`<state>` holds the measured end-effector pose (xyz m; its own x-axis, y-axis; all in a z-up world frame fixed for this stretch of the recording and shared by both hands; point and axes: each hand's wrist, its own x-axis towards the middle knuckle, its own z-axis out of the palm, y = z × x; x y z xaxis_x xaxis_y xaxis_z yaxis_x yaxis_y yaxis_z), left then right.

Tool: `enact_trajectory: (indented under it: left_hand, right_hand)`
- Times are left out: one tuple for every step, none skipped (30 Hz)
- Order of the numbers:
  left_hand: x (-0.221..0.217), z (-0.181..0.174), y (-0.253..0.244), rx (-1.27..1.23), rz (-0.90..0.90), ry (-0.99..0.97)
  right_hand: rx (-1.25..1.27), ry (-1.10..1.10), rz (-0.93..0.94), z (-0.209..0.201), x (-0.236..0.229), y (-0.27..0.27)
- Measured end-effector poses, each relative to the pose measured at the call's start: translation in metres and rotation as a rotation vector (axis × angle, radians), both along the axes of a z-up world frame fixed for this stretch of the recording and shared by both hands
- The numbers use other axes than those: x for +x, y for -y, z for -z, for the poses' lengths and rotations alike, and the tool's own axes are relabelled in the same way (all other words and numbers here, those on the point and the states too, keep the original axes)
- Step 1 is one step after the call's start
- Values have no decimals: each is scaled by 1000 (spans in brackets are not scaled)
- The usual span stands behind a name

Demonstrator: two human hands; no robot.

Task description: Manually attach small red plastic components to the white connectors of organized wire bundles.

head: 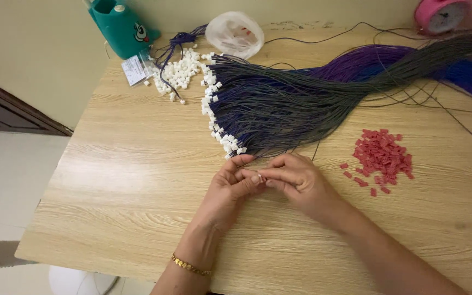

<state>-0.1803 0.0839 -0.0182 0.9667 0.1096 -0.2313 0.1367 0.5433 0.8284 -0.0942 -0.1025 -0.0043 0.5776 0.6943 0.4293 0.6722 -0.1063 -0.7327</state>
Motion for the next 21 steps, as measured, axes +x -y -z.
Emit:
enact_trajectory:
  left_hand:
    - [-1, -1, 0, 0, -2, 0]
    - [-1, -1, 0, 54, 21, 5]
    - [-2, -2, 1, 107, 45, 11]
    - [-3, 0, 1, 104, 45, 10]
    - [-4, 1, 1, 169, 77, 33]
    - [-4, 2, 2, 234, 108, 57]
    - [-5, 2, 2, 233, 109, 55]
    - [-5, 2, 3, 277, 134, 63]
    - [-5, 1, 3, 322, 159, 73]
    - [-5, -2, 5, 323, 160, 74]
    - [-6, -6, 6, 369, 159, 50]
    - [-6, -10, 8, 415, 158, 27]
    - [-8, -15, 6, 418, 155, 30]
    - [-9, -20, 3, 504, 157, 3]
    - [-11, -25, 1, 589, 159, -24]
    - [-10, -34, -4, 591, 157, -22]
    - [-11, -42, -8, 754, 98, -84]
    - [-12, -50, -13, 915, 37, -147]
    - [-9, -44, -17, 917, 32, -149]
    - [-7, -39, -22, 1052, -62, -161]
    - [-4, -35, -27, 1188, -161, -172]
  right_hand:
    - [0, 0, -2, 0, 1, 1]
    - [0, -135, -39, 0, 3, 2]
    - [-2, -270, -74, 0, 5, 4]
    - [-4, -271, -73, -1, 4, 5]
    - [-33, -339, -63, -2, 4, 6]
    - [-63, -408, -52, -3, 3, 7]
    - [-62, -410, -52, -7, 1, 6]
    - [-105, -405, -22, -10, 0, 6]
    - [-146, -397, 9, -13, -1, 6]
    - [-144, -397, 10, -14, -2, 6]
    - [-168, -381, 24, -15, -2, 6]
    - [-192, -365, 38, -16, -2, 6]
    - [-189, -361, 35, -15, -2, 6]
    - [-245, -281, 18, -14, -1, 5]
    - [-302, -200, 2, -14, -1, 4]
    - [-300, -196, 0, -15, -1, 5]
    - [-360, -101, -39, -15, -2, 5]
    - [-420, -6, -79, -15, -4, 6]
    - [-418, -4, -84, -16, -4, 7]
    - [-432, -30, -89, -17, -5, 8]
    - [-444, -53, -95, -18, -5, 7]
